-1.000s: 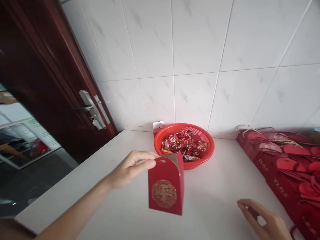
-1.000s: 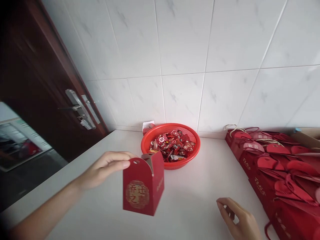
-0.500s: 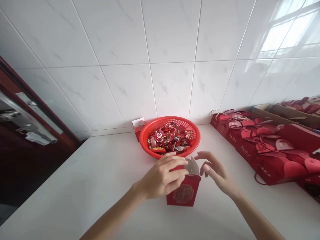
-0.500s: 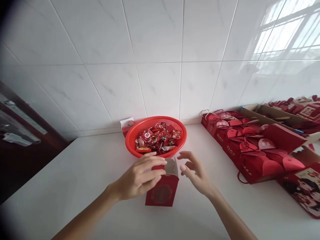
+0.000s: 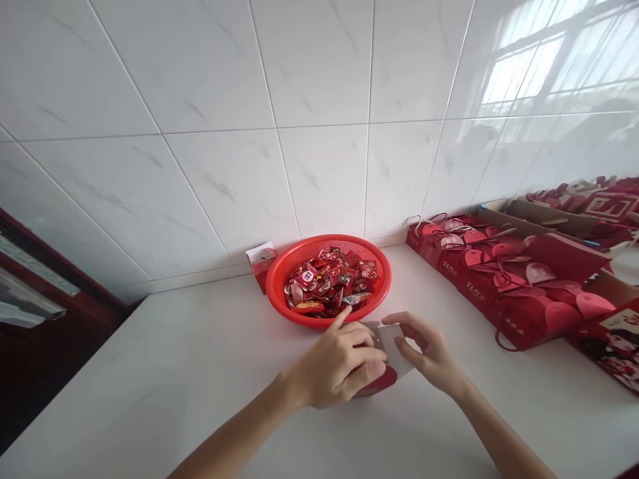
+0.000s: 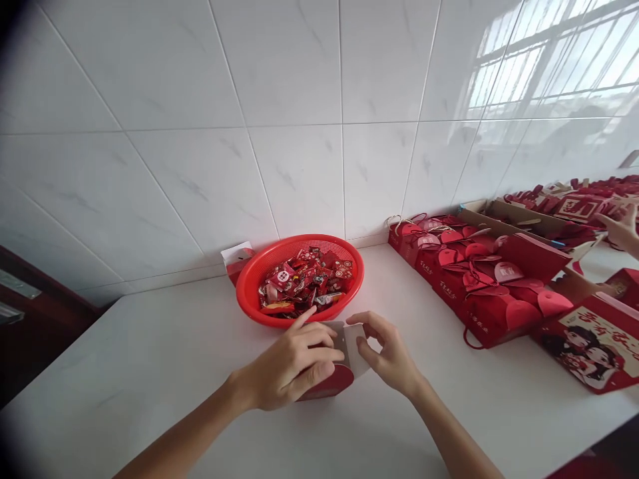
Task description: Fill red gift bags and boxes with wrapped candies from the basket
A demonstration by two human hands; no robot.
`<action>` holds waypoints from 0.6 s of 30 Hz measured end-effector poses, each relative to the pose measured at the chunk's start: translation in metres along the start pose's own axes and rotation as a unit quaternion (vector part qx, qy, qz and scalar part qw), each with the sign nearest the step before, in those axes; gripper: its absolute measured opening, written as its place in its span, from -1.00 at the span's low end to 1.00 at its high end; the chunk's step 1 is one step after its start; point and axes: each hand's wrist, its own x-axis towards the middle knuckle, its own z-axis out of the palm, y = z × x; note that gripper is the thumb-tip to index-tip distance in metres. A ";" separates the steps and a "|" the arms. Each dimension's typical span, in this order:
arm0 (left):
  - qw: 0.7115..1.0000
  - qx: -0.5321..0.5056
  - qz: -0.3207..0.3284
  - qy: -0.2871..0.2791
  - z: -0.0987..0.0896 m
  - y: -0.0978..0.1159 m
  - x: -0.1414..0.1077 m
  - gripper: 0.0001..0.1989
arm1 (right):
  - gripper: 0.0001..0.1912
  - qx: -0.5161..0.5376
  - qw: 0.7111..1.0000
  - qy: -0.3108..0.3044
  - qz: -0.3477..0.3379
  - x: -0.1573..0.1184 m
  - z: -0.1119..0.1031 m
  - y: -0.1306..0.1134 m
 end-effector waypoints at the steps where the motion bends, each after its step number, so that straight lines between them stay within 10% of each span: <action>1: 1.000 -0.006 -0.015 0.021 -0.001 0.000 0.000 -0.62 | -0.81 -0.004 1.000 0.014 -0.013 0.000 -0.001 0.000; 6: 0.987 0.036 -0.117 0.105 -0.006 -0.004 -0.007 -0.73 | -0.81 0.009 0.997 0.056 -0.047 0.001 -0.010 0.004; 18: 0.971 0.108 -0.212 -0.031 -0.004 0.021 -0.018 -0.74 | -0.75 0.000 1.000 -0.018 -0.005 -0.007 0.012 0.007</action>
